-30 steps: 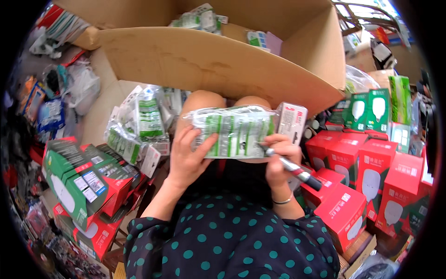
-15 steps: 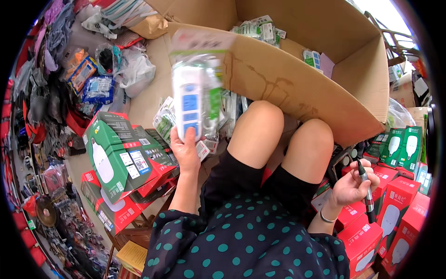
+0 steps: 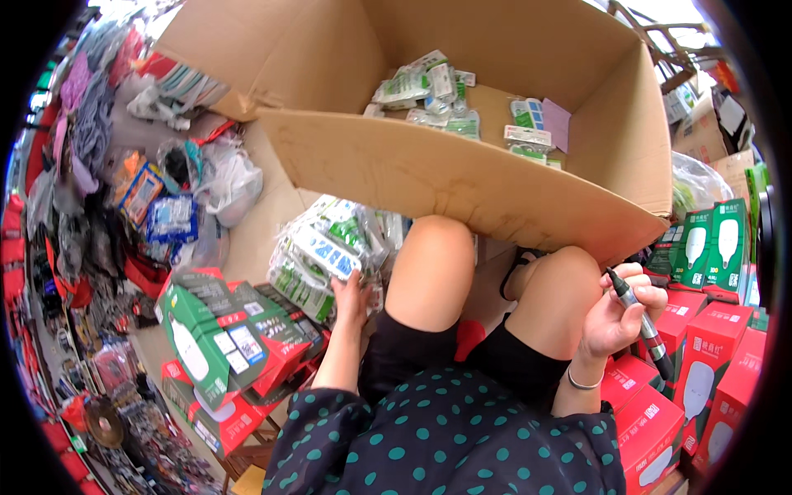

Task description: The person picks up power strips from a large cardboard box, writes on their packaging using a marker, and then places them on the floor next to other boxed items.

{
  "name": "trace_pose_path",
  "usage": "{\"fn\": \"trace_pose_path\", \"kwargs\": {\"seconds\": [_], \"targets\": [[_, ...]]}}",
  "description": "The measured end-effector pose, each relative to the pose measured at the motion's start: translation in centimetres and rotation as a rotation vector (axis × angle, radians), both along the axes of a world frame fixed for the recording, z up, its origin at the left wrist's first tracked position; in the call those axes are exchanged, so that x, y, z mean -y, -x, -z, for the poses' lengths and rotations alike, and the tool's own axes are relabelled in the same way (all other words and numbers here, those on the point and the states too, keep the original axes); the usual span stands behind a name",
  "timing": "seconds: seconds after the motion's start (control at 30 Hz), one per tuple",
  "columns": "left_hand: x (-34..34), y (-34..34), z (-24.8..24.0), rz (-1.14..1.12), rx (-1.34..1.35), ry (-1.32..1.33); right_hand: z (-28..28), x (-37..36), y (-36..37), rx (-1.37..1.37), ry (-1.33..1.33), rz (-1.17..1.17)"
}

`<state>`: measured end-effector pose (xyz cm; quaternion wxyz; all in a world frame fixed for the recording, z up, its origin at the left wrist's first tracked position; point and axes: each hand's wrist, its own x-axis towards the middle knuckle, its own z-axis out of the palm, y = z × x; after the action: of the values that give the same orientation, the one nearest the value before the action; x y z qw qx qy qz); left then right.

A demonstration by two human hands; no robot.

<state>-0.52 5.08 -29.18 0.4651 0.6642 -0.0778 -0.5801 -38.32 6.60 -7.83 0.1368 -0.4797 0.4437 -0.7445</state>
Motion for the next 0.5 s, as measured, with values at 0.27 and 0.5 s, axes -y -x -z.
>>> {"fn": "trace_pose_path", "kwargs": {"seconds": [0.27,0.5], "targets": [[8.8,2.9,-15.7,0.175,0.933,0.709,-0.3,6.7,3.2,-0.063,0.014,0.043],[33.2,13.6,-21.9,0.992,1.162,1.109,3.0,8.0,7.3,-0.244,-0.137,0.180]]}}
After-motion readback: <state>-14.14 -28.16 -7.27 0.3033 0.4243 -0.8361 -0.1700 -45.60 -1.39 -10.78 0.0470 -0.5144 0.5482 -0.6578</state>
